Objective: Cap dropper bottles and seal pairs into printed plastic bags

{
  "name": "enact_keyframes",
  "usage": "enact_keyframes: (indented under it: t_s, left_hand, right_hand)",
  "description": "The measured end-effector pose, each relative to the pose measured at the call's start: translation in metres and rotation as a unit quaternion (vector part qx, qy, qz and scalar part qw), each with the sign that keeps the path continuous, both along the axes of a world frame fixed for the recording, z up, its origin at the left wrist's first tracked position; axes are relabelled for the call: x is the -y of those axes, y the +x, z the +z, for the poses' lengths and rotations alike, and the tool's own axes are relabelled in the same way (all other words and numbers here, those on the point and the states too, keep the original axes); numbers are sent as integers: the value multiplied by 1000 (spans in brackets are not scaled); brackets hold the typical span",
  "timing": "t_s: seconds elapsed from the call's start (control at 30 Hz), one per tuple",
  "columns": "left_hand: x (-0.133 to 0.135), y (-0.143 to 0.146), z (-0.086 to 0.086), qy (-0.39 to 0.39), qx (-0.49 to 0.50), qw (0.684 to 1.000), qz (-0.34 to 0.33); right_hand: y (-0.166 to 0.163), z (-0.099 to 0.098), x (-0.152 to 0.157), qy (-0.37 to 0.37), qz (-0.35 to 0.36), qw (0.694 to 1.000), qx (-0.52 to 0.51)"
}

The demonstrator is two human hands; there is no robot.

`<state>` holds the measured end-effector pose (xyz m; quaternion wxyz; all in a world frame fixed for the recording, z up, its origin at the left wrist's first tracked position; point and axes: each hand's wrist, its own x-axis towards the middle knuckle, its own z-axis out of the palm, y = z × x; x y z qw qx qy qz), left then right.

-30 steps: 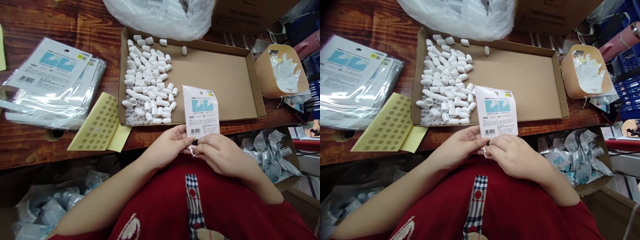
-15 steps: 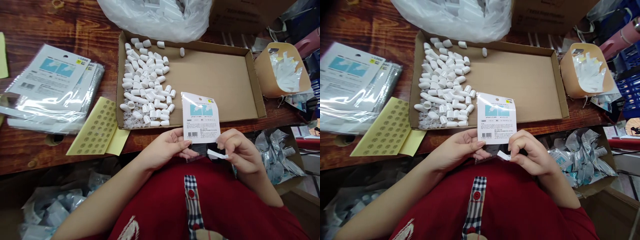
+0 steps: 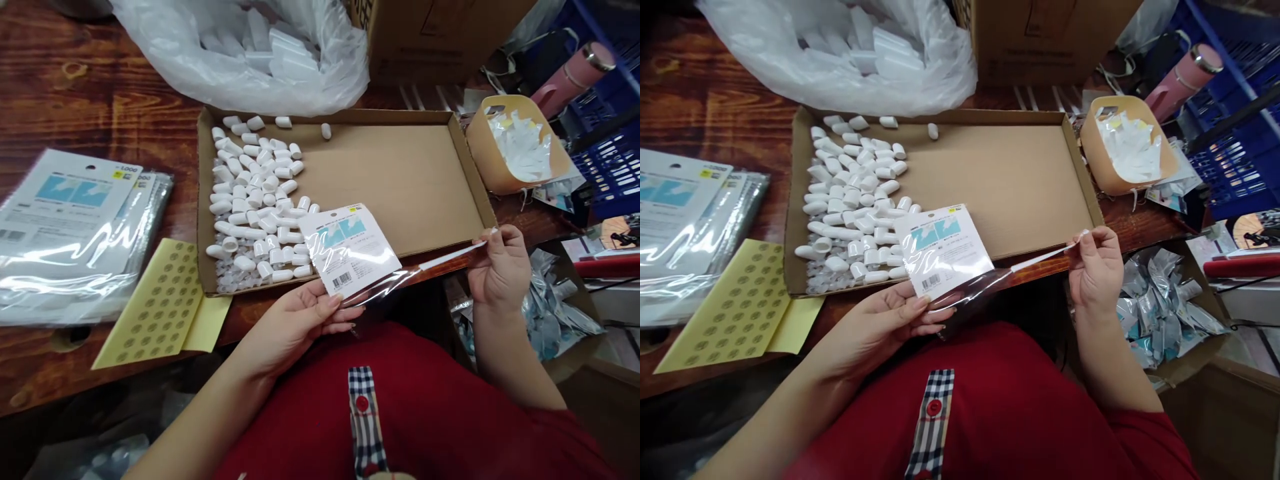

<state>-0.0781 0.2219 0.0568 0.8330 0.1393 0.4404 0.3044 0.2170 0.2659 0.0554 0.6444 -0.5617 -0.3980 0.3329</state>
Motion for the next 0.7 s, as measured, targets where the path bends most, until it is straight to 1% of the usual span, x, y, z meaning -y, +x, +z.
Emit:
enact_keyframes:
  t_s: [0.1,0.17,0.23,0.3,0.4,0.47,0.53,0.6,0.7]
  left_hand:
    - [1,0,3,-2,-20,1000,-16]
    - [0,4,5,-1,-36,999,-31]
    - [-1,11,6,-13,-38,998,-54]
    - [-3,24,7,-33,-27,996,-79]
    - [-9,45,8,-56,-13,994,-97]
    - [-13,56,9,-65,-7,994,-92]
    - [-15,62,10,-70,3,995,-72]
    - [-16,64,10,-70,7,997,-38]
    - [-16,63,10,-58,-8,998,5]
  right_hand:
    - [15,3,-8,13,-37,999,21]
    - [21,7,-10,19,-29,998,46]
    - [21,12,-6,14,8,999,51]
    - [18,17,2,15,60,997,51]
    - [12,27,18,41,138,987,71]
    - [11,33,28,57,177,981,64]
    - [13,37,37,66,203,976,41]
    - [18,39,46,63,221,973,29]
    - [29,37,56,43,241,969,24]
